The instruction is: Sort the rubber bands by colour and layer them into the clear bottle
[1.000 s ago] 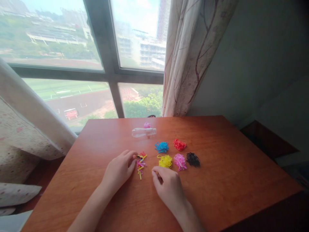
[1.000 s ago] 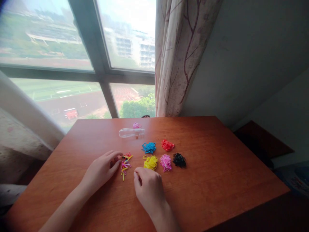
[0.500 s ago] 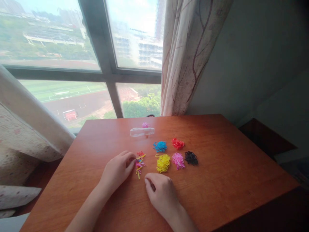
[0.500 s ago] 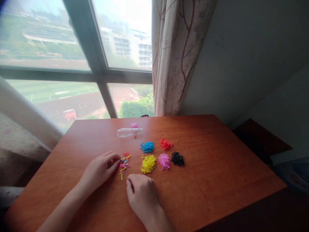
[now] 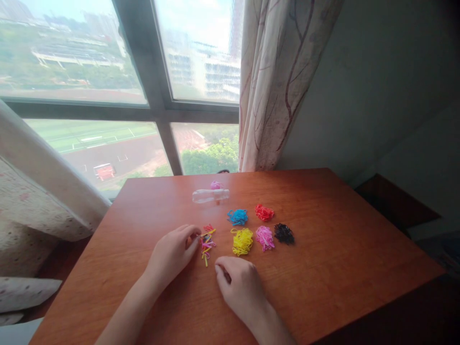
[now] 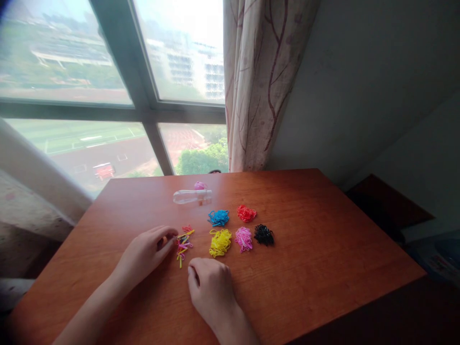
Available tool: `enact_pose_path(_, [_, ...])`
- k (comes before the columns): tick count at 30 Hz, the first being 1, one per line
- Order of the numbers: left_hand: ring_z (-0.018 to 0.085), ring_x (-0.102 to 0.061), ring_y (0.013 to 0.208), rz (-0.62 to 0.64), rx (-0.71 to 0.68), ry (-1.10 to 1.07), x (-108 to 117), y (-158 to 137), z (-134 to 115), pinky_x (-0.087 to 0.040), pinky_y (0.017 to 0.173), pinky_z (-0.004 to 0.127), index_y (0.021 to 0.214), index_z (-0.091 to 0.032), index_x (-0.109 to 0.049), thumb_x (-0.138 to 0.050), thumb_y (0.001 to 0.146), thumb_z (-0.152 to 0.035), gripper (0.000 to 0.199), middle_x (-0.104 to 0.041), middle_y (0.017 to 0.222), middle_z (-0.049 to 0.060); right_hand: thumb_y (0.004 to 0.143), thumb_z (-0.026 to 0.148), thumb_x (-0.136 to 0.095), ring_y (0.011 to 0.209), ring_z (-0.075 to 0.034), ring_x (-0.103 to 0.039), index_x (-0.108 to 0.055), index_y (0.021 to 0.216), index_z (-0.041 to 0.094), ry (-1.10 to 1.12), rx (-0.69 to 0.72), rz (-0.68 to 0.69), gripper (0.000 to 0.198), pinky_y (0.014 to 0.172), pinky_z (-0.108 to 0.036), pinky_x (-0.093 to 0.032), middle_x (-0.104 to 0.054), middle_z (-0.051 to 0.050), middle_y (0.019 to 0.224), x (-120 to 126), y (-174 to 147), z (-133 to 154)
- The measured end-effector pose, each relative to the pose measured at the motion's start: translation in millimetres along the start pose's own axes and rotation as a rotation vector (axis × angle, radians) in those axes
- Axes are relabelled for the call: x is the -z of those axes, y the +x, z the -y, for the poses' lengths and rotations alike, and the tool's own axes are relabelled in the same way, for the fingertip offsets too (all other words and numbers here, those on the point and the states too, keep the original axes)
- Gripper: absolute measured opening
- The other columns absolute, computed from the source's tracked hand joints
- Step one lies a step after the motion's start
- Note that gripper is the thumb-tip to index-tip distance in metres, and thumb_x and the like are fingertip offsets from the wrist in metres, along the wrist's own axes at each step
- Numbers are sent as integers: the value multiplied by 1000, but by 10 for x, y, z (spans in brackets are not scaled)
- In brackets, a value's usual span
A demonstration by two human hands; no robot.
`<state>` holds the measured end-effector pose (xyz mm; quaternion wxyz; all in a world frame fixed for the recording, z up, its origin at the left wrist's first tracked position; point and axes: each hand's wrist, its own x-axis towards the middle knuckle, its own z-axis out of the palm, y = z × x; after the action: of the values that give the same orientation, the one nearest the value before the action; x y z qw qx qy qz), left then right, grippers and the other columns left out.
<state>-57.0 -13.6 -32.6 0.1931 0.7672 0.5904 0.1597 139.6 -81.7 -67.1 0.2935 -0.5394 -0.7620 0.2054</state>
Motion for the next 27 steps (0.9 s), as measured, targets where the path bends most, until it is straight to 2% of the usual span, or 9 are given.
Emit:
enact_pose_path(3, [17, -61, 74, 39, -25, 10, 44, -15, -13, -41, 67, 25, 90, -22, -65, -49, 88, -28, 17, -69, 89, 2, 89, 13, -49, 67, -13, -58, -58, 79, 22, -25, -11, 9, 16, 62, -25, -30, -64, 2, 72, -8, -2, 9])
enact_pose_path(7, [17, -59, 73, 169, -100, 17, 95, -59, -41, -39, 64, 25, 83, -22, -63, -47, 88, -26, 18, -67, 82, 1, 88, 16, -56, 67, -13, -60, -58, 79, 23, -86, -53, 27, 12, 61, -25, -29, -66, 3, 73, 3, 12, 95])
enact_pose_path(11, [16, -56, 68, 260, -112, 55, 85, -103, -73, -34, 60, 24, 75, -22, -58, -51, 84, -25, 12, -64, 76, 0, 86, 20, -62, 73, -15, -63, -60, 85, 24, -120, -77, 48, 5, 62, -25, -31, -69, 3, 78, 2, 38, 185])
enact_pose_path(17, [15, -56, 69, 278, -102, 52, 69, -125, -92, -33, 61, 25, 76, -22, -57, -52, 81, -23, 7, -65, 78, -1, 87, 22, -64, 76, -17, -64, -60, 85, 23, -159, -107, 38, 5, 62, -25, -31, -70, 1, 81, -82, 65, 219])
enact_pose_path(21, [16, -56, 71, 297, -120, 41, 90, -121, -91, -35, 63, 25, 77, -22, -57, -50, 82, -21, 9, -64, 80, -1, 88, 16, -58, 73, -16, -64, -59, 83, 23, -178, -83, 26, 9, 60, -26, -29, -70, 1, 78, -136, 76, 234])
enact_pose_path(27, [16, -57, 72, 288, -95, 82, 79, -126, -97, -35, 62, 25, 77, -22, -57, -51, 82, -24, 8, -65, 81, 0, 86, 12, -55, 62, -13, -60, -58, 77, 22, -123, -92, -79, 14, 57, -25, -27, -66, 2, 69, -67, 47, 189])
